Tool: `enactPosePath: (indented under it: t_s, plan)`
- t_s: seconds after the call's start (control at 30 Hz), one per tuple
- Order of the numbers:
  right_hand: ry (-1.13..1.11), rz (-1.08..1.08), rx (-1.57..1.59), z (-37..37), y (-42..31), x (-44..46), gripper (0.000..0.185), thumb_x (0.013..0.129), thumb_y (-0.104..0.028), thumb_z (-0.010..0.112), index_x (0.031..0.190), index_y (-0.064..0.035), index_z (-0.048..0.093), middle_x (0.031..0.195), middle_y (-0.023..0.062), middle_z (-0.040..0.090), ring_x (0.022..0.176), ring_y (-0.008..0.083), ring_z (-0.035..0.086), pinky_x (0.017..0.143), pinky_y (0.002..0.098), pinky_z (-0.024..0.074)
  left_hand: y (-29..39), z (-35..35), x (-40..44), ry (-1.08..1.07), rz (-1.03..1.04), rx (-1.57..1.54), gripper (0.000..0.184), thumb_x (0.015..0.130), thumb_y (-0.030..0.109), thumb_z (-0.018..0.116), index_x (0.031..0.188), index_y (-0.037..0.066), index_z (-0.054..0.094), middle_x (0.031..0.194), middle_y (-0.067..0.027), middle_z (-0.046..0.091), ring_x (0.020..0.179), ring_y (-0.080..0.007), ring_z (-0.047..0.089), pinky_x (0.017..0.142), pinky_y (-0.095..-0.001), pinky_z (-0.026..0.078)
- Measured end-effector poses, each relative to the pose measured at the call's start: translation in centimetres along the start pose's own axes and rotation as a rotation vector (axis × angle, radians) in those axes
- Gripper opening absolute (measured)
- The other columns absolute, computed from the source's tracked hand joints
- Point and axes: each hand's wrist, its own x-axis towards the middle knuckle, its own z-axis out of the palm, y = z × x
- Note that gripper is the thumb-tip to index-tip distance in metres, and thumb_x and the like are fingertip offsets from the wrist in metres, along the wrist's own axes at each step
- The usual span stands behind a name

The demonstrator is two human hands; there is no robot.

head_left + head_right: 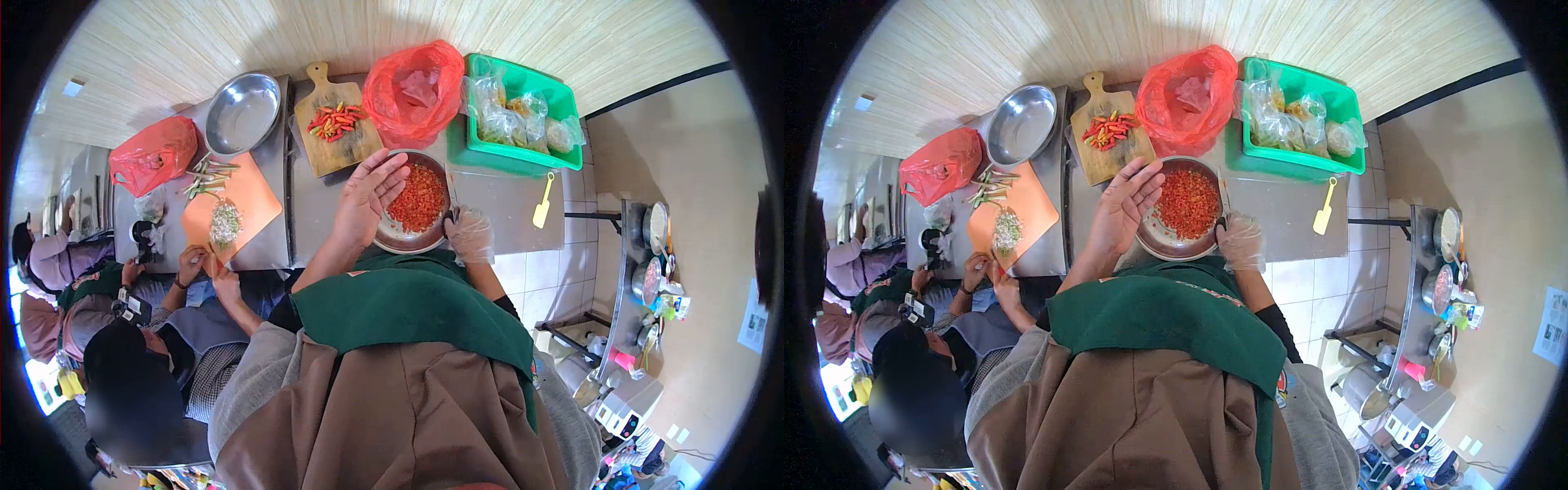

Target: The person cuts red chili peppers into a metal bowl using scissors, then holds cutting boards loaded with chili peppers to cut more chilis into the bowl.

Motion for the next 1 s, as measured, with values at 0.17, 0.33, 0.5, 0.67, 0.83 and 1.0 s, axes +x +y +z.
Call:
enactPosePath:
  t_s: [0.17,0.33,0.5,0.67,0.83,1.0]
  plan:
    - [0.117,-0.047,0.159,-1.6,0.1,-0.2,0.029,0.08,-0.035,0.06,0.088,-0.0074,0.062,0.075,0.0119,0.062,0.075,0.0313,0.059,0.069,0.0427,0.0484,-0.2,-0.3,0.1,0.034,-0.034,-0.035,0.039,0.095,0.015,0.044,0.131,0.003,0.036,0.129,-0.0135,0.052,0.113,-0.0212,0.055,0.097,-0.0329,0.045]
    - [0.189,-0.335,0.051,-3.9,1.7,-0.2,0.026,0.087,-0.03,0.053,0.085,-0.0062,0.063,0.078,0.0132,0.062,0.074,0.0338,0.059,0.066,0.0447,0.0462,-0.7,-1.1,0.5,0.112,-0.063,-0.04,0.038,0.094,0.016,0.051,0.128,0.004,0.041,0.123,-0.0111,0.056,0.109,-0.0195,0.058,0.093,-0.0317,0.047]
    - [0.048,0.296,0.309,-0.1,4.5,-0.9,0.037,0.091,-0.035,0.05,0.073,-0.005,0.063,0.075,0.0154,0.063,0.069,0.0354,0.062,0.063,0.047,0.0465,-1.6,-1.8,0.9,0.235,-0.074,0.031,0.037,0.089,0.015,0.061,0.122,0.005,0.047,0.111,-0.0072,0.062,0.103,-0.0175,0.06,0.089,-0.0298,0.049]
    - [-0.159,0.441,0.243,0.8,7.4,-1.7,0.043,0.087,-0.044,0.052,0.084,-0.0038,0.065,0.076,0.0206,0.064,0.073,0.0369,0.064,0.066,0.0475,0.0482,-2.8,-2.7,1.5,0.347,-0.078,0.216,0.037,0.089,0.023,0.062,0.12,0.007,0.05,0.105,-0.0047,0.064,0.101,-0.017,0.061,0.087,-0.0297,0.048]
    - [-0.184,0.511,0.13,3.8,10.0,-3.5,0.06,0.081,-0.056,0.055,0.113,-0.0059,0.06,0.103,0.0222,0.062,0.097,0.037,0.06,0.083,0.0442,0.0465,-3.3,-4.3,1.9,0.31,-0.187,-0.011,0.037,0.094,0.034,0.049,0.119,0.007,0.05,0.111,-0.006,0.063,0.105,-0.018,0.059,0.092,-0.0333,0.045]
    - [-0.298,0.332,-0.043,7.8,11.2,-5.6,0.094,0.074,-0.073,0.049,0.138,-0.0045,0.033,0.139,0.0255,0.034,0.13,0.0405,0.032,0.106,0.0436,0.0304,-3.6,-4.8,2.1,0.283,-0.192,-0.069,0.034,0.096,0.029,0.042,0.12,0.006,0.049,0.119,-0.0083,0.06,0.108,-0.0185,0.057,0.095,-0.0333,0.044]
